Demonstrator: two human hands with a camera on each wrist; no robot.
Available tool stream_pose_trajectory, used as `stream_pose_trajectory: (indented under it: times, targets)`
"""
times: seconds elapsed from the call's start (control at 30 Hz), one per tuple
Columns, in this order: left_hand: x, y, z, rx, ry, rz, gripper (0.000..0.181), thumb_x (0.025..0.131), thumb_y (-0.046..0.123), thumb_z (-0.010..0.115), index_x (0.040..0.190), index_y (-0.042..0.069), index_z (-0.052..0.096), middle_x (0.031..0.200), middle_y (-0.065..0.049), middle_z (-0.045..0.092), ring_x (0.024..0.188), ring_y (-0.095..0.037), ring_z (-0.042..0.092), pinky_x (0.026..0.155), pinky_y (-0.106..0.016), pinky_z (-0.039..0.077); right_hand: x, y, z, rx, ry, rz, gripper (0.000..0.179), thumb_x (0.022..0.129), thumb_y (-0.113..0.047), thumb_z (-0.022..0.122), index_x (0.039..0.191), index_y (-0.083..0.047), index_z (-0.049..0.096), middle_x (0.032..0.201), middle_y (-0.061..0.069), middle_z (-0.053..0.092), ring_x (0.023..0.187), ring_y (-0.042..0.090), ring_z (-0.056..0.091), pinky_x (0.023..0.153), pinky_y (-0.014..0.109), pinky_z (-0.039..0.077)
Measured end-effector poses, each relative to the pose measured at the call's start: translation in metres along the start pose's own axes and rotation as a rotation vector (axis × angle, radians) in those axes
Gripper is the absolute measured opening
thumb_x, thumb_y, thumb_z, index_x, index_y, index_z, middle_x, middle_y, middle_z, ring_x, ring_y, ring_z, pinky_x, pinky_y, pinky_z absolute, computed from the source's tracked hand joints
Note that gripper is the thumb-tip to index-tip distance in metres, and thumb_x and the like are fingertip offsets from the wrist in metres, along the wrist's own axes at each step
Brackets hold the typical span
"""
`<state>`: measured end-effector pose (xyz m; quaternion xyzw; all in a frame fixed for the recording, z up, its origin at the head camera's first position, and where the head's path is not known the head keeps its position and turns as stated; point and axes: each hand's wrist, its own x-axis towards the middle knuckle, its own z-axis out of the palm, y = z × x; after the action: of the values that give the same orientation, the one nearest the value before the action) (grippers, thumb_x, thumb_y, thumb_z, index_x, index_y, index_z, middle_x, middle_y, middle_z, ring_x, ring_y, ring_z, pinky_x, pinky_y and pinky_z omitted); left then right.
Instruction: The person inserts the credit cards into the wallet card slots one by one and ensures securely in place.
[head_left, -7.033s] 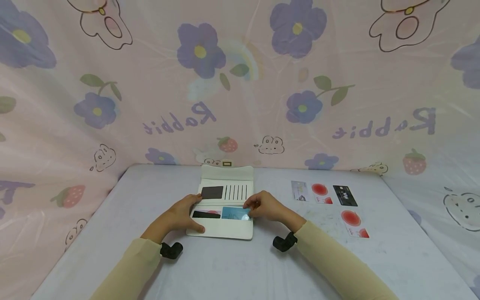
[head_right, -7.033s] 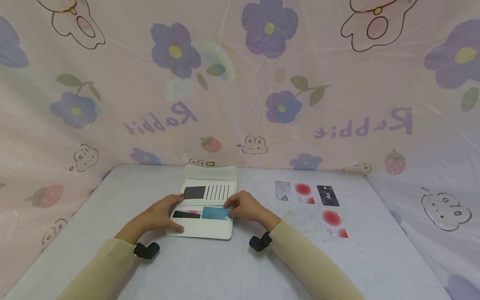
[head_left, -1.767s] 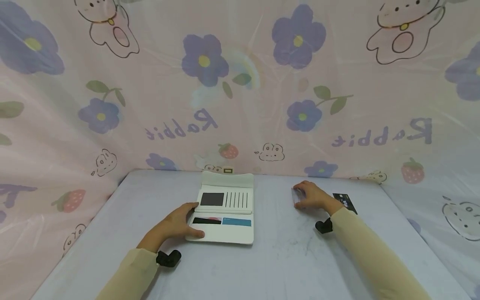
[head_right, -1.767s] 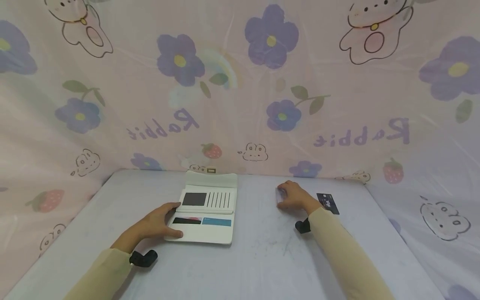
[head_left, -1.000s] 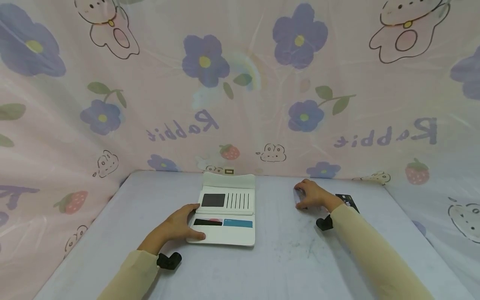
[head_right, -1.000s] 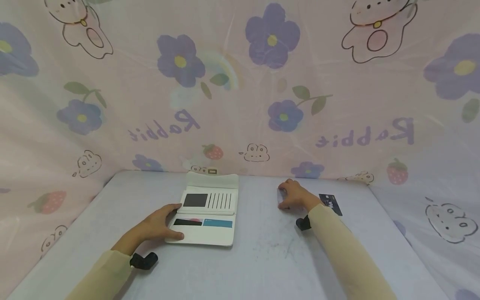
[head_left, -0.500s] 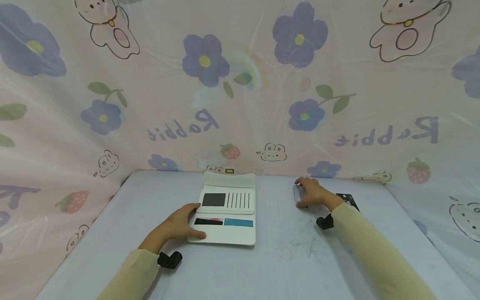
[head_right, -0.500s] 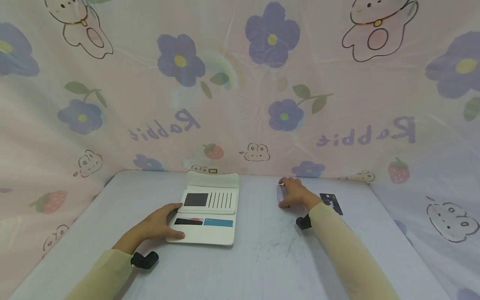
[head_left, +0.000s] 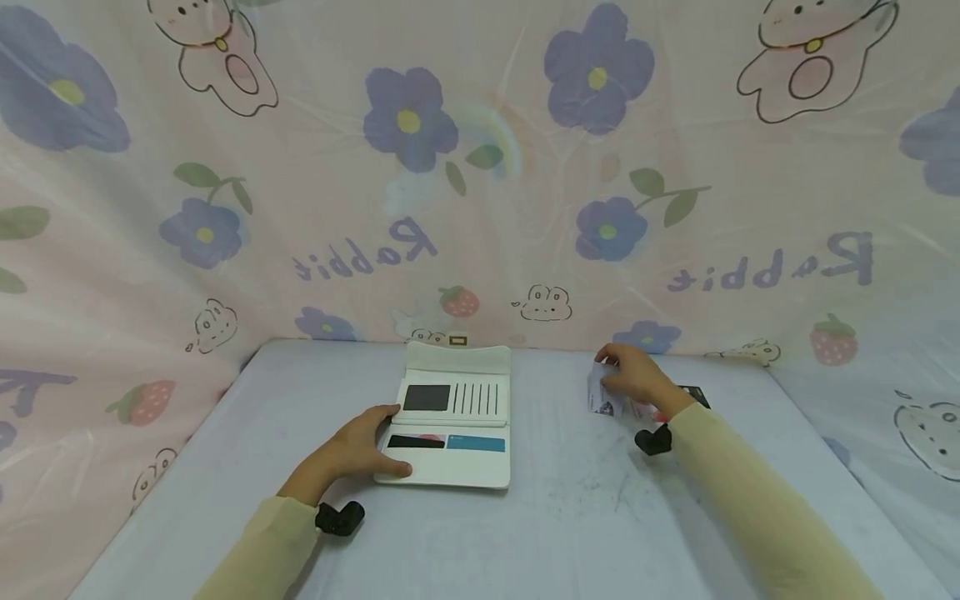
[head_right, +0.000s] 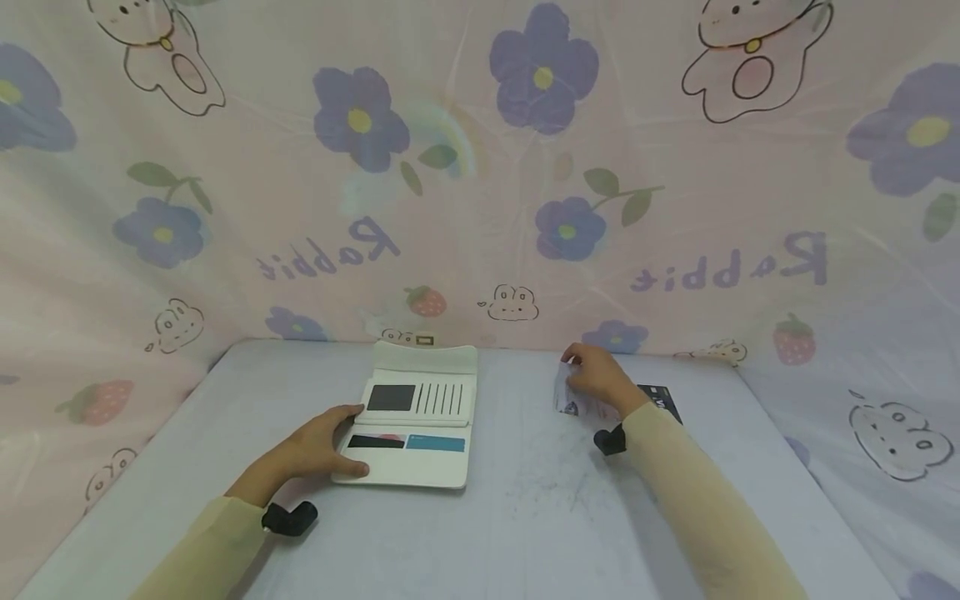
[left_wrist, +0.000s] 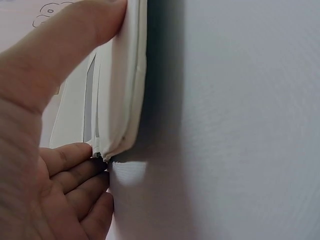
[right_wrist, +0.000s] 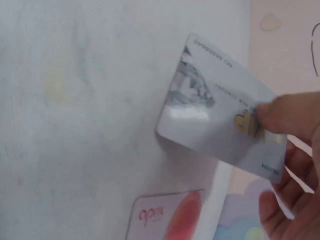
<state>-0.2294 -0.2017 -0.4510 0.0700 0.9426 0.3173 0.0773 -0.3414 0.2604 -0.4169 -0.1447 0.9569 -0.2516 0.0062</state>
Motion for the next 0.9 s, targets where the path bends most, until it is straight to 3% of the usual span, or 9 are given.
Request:
stream_pose_trajectory:
  times: [0.5, 0.9]
  targets:
    - [0.000, 0.001, 0.000, 0.023, 0.010, -0.017, 0.112, 0.054, 0.051, 0.090, 0.144, 0.006, 0.040, 0.148, -0.017, 0.042, 0.139, -0.038, 0.037, 0.110, -0.057, 0.034, -0.011, -0.020, -0.010, 0.057, 0.063, -0.056, 0.009, 0.087, -0.009, 0.062, 0.095, -0.007, 0.066, 0.087, 0.008, 0.064, 0.078, 0.019, 0.056, 0.065, 0.028, 0.048]
    - [-0.002, 0.003, -0.003, 0.036, 0.009, -0.009, 0.111, 0.054, 0.052, 0.090, 0.142, 0.006, 0.041, 0.147, -0.016, 0.044, 0.138, -0.037, 0.039, 0.111, -0.055, 0.035, -0.019, -0.051, -0.010, 0.083, 0.077, -0.119, 0.011, 0.084, -0.006, 0.062, 0.095, -0.009, 0.064, 0.079, 0.005, 0.061, 0.067, 0.016, 0.050, 0.054, 0.027, 0.045]
